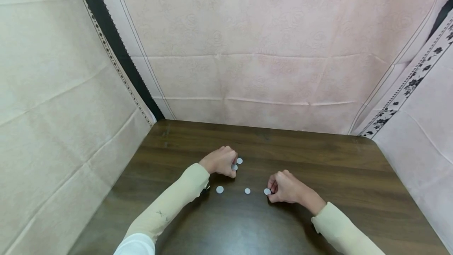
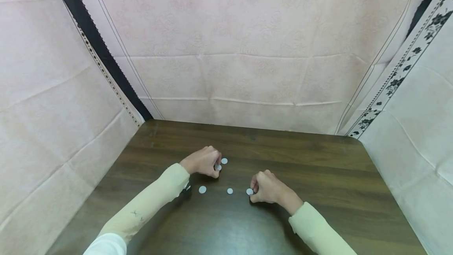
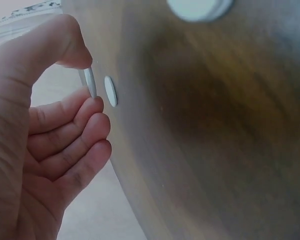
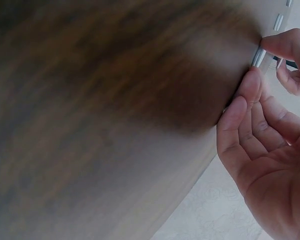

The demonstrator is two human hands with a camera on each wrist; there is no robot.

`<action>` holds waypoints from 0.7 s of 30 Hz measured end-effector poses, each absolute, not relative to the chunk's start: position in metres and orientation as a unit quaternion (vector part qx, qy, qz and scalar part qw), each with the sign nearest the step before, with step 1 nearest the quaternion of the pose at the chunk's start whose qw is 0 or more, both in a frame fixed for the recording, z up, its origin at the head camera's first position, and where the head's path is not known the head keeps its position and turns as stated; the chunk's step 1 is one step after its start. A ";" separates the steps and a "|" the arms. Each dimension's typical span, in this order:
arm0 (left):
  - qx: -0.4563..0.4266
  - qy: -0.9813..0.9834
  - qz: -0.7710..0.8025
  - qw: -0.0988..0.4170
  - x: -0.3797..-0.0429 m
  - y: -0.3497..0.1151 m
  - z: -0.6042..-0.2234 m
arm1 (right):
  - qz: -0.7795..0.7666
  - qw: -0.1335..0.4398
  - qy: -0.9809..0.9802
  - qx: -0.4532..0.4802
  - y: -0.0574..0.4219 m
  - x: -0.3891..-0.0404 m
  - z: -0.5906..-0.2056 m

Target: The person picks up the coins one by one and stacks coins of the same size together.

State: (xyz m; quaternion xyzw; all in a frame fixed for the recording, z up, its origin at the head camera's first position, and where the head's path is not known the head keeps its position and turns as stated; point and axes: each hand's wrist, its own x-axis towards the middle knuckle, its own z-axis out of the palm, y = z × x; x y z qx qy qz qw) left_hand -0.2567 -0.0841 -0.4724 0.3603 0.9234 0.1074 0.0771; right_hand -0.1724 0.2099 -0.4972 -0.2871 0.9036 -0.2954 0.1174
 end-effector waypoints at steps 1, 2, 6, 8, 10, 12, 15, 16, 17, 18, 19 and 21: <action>0.361 0.923 0.109 0.076 -0.255 -0.084 -0.473 | -0.295 0.117 0.904 -0.286 0.210 -0.173 -0.497; 0.361 0.923 0.110 0.075 -0.253 -0.084 -0.473 | -0.296 0.117 0.904 -0.286 0.210 -0.173 -0.497; 0.363 0.922 0.117 0.070 -0.246 -0.084 -0.473 | -0.294 0.116 0.905 -0.286 0.210 -0.173 -0.497; 0.367 0.920 0.119 0.065 -0.243 -0.084 -0.475 | -0.293 0.116 0.905 -0.286 0.210 -0.172 -0.497; 0.372 0.919 0.118 0.056 -0.239 -0.085 -0.477 | -0.291 0.115 0.906 -0.286 0.209 -0.172 -0.497; 0.376 0.918 0.115 0.048 -0.236 -0.086 -0.478 | -0.291 0.114 0.906 -0.287 0.209 -0.172 -0.498; 0.378 0.918 0.114 0.043 -0.230 -0.086 -0.479 | -0.291 0.113 0.906 -0.288 0.208 -0.172 -0.498; 0.379 0.917 0.114 0.043 -0.229 -0.085 -0.479 | -0.290 0.112 0.906 -0.288 0.208 -0.172 -0.497; 0.379 0.917 0.115 0.044 -0.227 -0.085 -0.480 | -0.289 0.111 0.906 -0.287 0.208 -0.172 -0.497; 0.379 0.917 0.116 0.044 -0.226 -0.085 -0.480 | -0.289 0.110 0.907 -0.287 0.208 -0.172 -0.497; 0.380 0.916 0.117 0.045 -0.225 -0.084 -0.481 | -0.289 0.110 0.907 -0.287 0.208 -0.172 -0.497; 0.384 0.915 0.115 0.042 -0.223 -0.083 -0.482 | -0.289 0.109 0.907 -0.287 0.208 -0.171 -0.497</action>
